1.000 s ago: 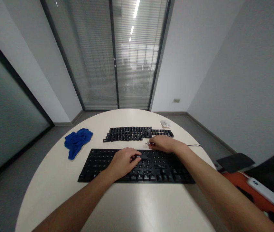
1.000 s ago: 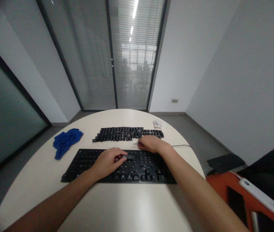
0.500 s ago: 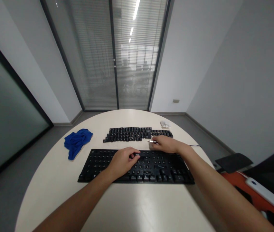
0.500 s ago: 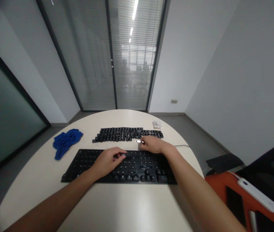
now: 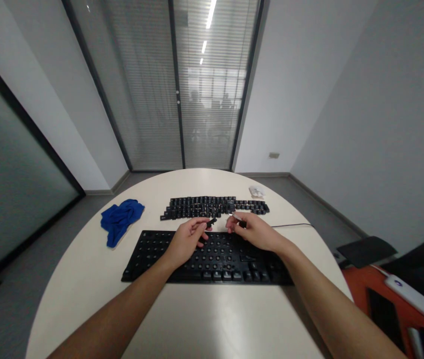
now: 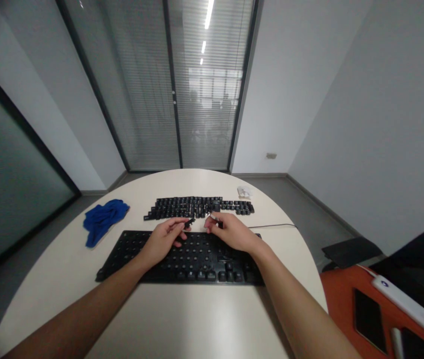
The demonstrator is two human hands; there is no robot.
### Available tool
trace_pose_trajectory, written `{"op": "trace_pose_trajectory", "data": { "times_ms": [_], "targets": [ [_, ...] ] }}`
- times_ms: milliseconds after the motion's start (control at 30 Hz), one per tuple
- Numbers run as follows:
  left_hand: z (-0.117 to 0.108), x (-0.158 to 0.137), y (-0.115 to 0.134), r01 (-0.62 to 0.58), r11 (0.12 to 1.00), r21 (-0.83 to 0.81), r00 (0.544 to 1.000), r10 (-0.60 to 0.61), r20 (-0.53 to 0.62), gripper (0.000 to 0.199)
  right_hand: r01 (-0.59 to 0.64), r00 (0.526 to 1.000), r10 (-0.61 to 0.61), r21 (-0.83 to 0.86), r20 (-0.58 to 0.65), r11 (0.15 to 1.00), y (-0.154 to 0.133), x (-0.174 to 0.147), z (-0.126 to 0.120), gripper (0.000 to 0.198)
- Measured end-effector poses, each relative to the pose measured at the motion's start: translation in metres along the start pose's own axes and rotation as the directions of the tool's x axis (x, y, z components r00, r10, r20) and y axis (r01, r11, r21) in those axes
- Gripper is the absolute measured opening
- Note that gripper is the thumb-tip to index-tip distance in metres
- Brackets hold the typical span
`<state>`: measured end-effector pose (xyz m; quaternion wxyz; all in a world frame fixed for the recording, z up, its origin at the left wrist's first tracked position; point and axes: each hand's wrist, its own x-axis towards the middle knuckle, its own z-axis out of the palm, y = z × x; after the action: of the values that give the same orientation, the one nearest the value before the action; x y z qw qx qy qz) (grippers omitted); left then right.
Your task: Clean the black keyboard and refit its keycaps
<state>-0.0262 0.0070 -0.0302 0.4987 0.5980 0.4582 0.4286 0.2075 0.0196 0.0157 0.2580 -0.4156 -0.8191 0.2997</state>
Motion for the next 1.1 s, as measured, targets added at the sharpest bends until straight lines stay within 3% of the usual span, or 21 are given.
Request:
{"op": "trace_pose_trajectory", "data": {
  "times_ms": [167, 333, 667, 1100],
  "targets": [
    [-0.001, 0.003, 0.003, 0.048, 0.998, -0.048, 0.998, -0.049, -0.030, 0.036, -0.113, 0.994, 0.113, 0.044, 0.003, 0.993, 0.001, -0.009, 0.009, 0.020],
    [0.000, 0.003, 0.003, 0.042, 0.999, -0.032, 0.999, -0.042, -0.011, 0.041, -0.156, 0.987, 0.148, 0.169, 0.060, 0.973, 0.000, -0.012, 0.014, 0.030],
    [0.000, 0.002, 0.004, 0.039, 0.999, 0.031, 0.998, -0.040, 0.038, 0.049, -0.038, 0.999, 0.039, 0.130, -0.007, 0.991, -0.007, -0.015, 0.010, 0.033],
    [0.001, 0.000, 0.003, 0.019, 0.996, 0.089, 0.996, -0.026, 0.083, 0.043, -0.106, 0.992, 0.119, 0.214, -0.045, 0.971, -0.011, -0.015, 0.014, 0.032]
  ]
}}
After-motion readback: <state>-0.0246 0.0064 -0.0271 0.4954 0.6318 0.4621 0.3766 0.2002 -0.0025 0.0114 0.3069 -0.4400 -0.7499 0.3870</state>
